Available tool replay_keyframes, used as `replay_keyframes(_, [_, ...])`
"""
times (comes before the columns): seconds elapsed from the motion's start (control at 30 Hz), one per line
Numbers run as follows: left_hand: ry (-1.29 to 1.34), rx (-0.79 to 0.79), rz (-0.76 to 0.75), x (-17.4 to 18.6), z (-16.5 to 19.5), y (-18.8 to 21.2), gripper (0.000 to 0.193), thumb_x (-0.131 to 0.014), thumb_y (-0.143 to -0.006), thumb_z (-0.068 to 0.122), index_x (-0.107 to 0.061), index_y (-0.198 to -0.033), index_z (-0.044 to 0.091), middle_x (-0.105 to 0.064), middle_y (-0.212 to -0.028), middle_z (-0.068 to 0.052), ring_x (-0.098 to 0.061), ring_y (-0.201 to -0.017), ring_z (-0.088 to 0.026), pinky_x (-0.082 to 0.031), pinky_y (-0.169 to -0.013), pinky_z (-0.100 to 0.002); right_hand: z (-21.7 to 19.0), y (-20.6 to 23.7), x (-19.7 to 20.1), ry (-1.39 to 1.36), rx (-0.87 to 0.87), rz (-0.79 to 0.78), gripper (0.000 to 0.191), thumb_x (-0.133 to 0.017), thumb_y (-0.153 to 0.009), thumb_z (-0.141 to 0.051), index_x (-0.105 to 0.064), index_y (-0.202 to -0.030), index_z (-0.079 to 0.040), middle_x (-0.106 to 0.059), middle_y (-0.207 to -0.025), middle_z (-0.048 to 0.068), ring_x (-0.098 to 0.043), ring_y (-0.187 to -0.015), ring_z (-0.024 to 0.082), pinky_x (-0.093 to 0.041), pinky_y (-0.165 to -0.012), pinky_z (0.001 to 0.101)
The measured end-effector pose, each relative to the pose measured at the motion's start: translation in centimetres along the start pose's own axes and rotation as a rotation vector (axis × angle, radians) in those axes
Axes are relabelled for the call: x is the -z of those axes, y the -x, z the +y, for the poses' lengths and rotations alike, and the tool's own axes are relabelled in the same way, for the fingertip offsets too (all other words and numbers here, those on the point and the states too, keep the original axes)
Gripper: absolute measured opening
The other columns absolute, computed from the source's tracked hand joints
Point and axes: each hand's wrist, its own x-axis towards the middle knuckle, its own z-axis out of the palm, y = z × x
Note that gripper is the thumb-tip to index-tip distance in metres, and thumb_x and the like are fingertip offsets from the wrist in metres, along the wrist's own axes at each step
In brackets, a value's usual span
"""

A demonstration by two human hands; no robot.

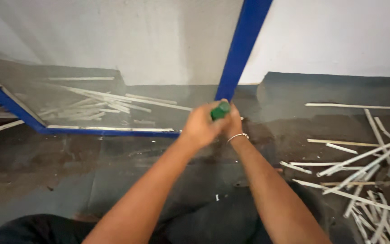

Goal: The person inserts a white spline into the groove of a blue window screen frame using a screwdriver and pliers. They press the spline along the bottom edge, then move to the right and left edges, repeatedly using the screwdriver to push the spline and pliers to pull or adjust it.

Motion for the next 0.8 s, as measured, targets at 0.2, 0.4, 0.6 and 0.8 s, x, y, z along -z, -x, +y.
replay_keyframes(0.2, [0.083,0.143,-0.13,1.7,4.6,6.7,0.038,-0.072,-0.09,0.041,-0.06,-0.095,0.005,-0.06,-0.084,-0.01,-0.058,-0.082,-0.023,-0.05,-0.079,-0.035,0.5,-0.1,0.1,0.129,0.027,0.048,0.075,-0.041,-0.099,-0.066,-0.057,-0.137,-0.003,-0.069,-0.12,0.012,-0.064,-0.112,0.023,-0.048,-0.099,0.0355])
replay_keyframes(0.4, [-0.052,-0.025,-0.3,2.7,6.2,14.4,0.031,-0.076,-0.088,0.034,-0.059,-0.093,0.008,-0.061,-0.112,-0.014,-0.057,-0.117,-0.036,-0.045,-0.105,-0.049,0.4,-0.2,0.1,0.198,0.074,0.046,0.087,-0.038,-0.098,-0.073,-0.054,-0.141,0.001,-0.068,-0.126,0.019,-0.063,-0.119,0.028,-0.045,-0.105,0.0381])
replay_keyframes(0.6, [-0.577,0.199,-0.522,5.3,0.3,24.7,0.067,-0.084,-0.067,0.023,-0.061,-0.128,0.009,-0.043,-0.15,-0.034,-0.048,-0.128,-0.056,-0.049,-0.093,-0.063,0.4,0.0,0.2,0.153,0.046,0.034,0.092,-0.039,-0.096,-0.076,-0.05,-0.144,0.003,-0.065,-0.131,0.02,-0.06,-0.124,0.03,-0.043,-0.107,0.0386])
replay_keyframes(0.8, [-1.122,0.581,-0.703,14.6,-8.9,25.4,0.055,-0.05,-0.092,0.016,-0.038,-0.145,0.002,-0.072,-0.1,-0.019,-0.074,-0.076,-0.035,-0.06,-0.063,-0.046,-0.1,-0.1,0.1,0.166,0.037,0.038,0.096,-0.038,-0.093,-0.078,-0.053,-0.14,0.004,-0.068,-0.127,0.021,-0.064,-0.121,0.031,-0.046,-0.105,0.0383])
